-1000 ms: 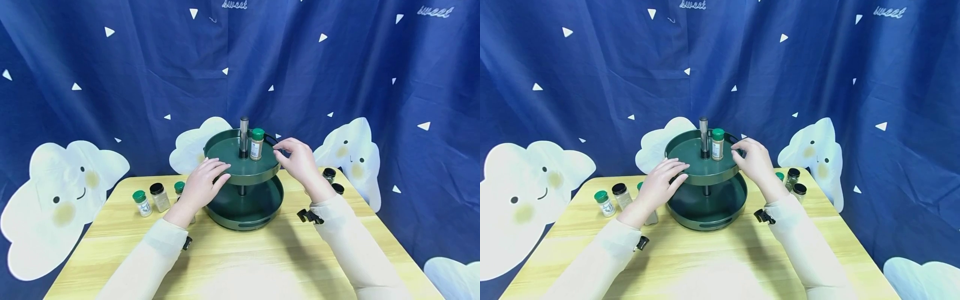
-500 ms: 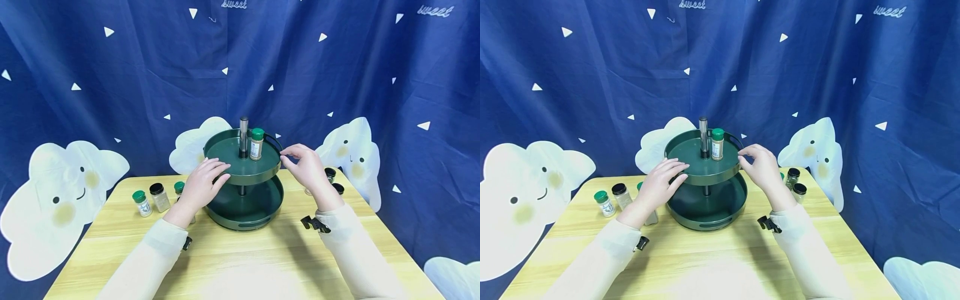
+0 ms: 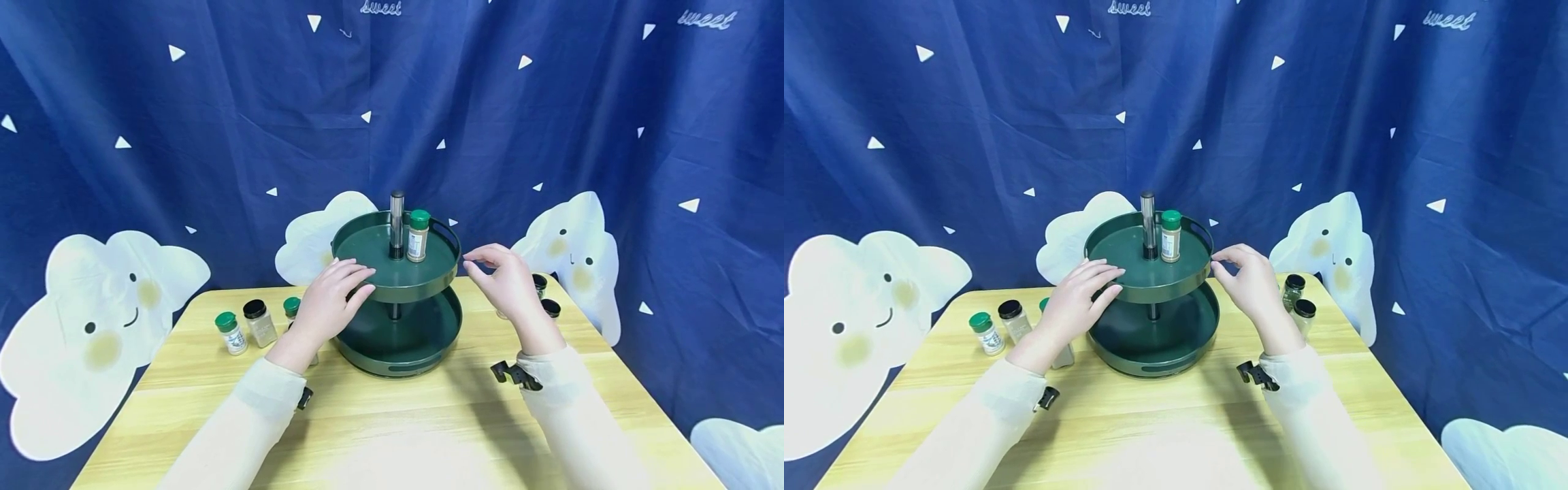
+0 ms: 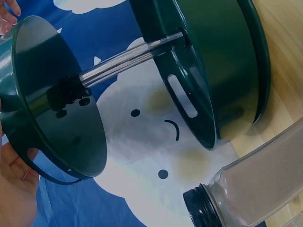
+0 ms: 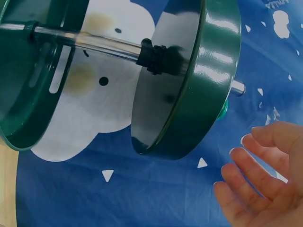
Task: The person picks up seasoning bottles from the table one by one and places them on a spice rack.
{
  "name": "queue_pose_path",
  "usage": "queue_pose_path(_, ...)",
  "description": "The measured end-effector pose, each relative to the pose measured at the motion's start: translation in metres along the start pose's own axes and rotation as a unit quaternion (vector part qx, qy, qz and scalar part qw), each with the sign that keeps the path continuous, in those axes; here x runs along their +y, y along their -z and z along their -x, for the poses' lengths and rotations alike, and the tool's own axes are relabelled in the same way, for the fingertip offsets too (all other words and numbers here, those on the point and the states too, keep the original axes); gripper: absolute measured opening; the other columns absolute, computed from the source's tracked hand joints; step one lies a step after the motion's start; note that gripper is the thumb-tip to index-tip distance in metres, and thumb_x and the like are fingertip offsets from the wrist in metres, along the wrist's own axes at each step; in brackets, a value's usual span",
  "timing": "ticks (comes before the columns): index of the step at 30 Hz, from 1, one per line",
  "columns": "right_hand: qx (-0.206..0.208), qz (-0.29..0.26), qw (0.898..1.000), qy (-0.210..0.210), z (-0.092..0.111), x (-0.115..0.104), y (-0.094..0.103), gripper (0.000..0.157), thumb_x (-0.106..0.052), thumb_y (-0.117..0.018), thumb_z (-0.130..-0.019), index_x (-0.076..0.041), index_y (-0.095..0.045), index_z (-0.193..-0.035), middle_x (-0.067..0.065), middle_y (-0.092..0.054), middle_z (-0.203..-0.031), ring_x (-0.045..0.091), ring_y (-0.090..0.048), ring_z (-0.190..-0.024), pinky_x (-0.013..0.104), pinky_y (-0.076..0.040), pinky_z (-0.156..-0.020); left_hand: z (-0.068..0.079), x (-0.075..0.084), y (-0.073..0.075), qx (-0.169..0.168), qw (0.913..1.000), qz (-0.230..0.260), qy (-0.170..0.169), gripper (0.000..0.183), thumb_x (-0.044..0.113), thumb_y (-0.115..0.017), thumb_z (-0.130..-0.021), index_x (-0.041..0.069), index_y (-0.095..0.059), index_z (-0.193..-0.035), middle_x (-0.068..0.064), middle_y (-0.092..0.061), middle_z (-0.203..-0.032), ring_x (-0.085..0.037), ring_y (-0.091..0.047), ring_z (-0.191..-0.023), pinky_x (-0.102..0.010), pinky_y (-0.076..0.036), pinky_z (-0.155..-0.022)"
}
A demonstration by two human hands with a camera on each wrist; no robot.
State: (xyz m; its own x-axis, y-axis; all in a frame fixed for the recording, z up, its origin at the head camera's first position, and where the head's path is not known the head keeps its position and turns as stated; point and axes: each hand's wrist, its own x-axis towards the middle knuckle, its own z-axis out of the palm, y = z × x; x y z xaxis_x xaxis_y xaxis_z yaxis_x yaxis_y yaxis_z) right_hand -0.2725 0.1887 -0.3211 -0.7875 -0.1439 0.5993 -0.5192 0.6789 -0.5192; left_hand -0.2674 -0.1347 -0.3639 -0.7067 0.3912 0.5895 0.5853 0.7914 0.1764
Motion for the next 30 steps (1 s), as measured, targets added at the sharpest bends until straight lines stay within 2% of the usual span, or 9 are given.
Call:
queue_pose_path(8, -0.006, -0.012, 1.000, -0.028, 0.007, 0.007, 0.003, 0.014, -0.018, -0.070, -0.095, -0.009, -0.077, -0.103, 0.009, -0.071, -0.110, 0.031, -0.066, -0.104, 0.049, -0.055, -0.094, 0.001, 0.002, 0.001, -0.003, 1.0000, -0.002, 0.003, 0.039, 0.039, -0.059, -0.101, 0.017, -0.067, -0.133, -0.003, -0.064, -0.134, -0.024, -0.048, -0.137, -0.042, -0.026, -0.121)
queue_pose_path(19, 0.005, -0.007, 1.000, -0.029, 0.013, 0.013, 0.007, 0.013, -0.016, -0.072, -0.094, -0.008, -0.077, -0.102, 0.011, -0.072, -0.109, 0.032, -0.069, -0.099, 0.049, -0.056, -0.089, 0.002, 0.002, 0.001, -0.006, 0.9999, -0.002, 0.009, 0.039, 0.039, -0.059, -0.101, 0.018, -0.066, -0.133, -0.002, -0.063, -0.135, -0.023, -0.047, -0.137, -0.040, -0.024, -0.122)
queue_pose_path(24, -0.005, -0.008, 0.999, -0.047, 0.015, 0.016, 0.009, 0.015, -0.017, -0.070, -0.095, -0.008, -0.076, -0.105, 0.012, -0.071, -0.111, 0.034, -0.067, -0.103, 0.052, -0.053, -0.093, 0.002, 0.002, 0.001, -0.004, 1.0000, 0.002, 0.009, 0.040, 0.039, -0.059, -0.101, 0.017, -0.066, -0.133, -0.003, -0.063, -0.135, -0.024, -0.047, -0.137, -0.041, -0.024, -0.122)
queue_pose_path(30, -0.007, -0.006, 0.998, -0.063, 0.017, 0.022, 0.015, 0.017, -0.017, -0.069, -0.095, -0.006, -0.075, -0.107, 0.014, -0.071, -0.112, 0.035, -0.065, -0.104, 0.050, -0.053, -0.093, 0.002, 0.002, 0.001, -0.004, 0.9999, 0.002, 0.009, 0.039, 0.039, -0.059, -0.101, 0.018, -0.066, -0.133, -0.002, -0.063, -0.135, -0.023, -0.047, -0.137, -0.040, -0.023, -0.122)
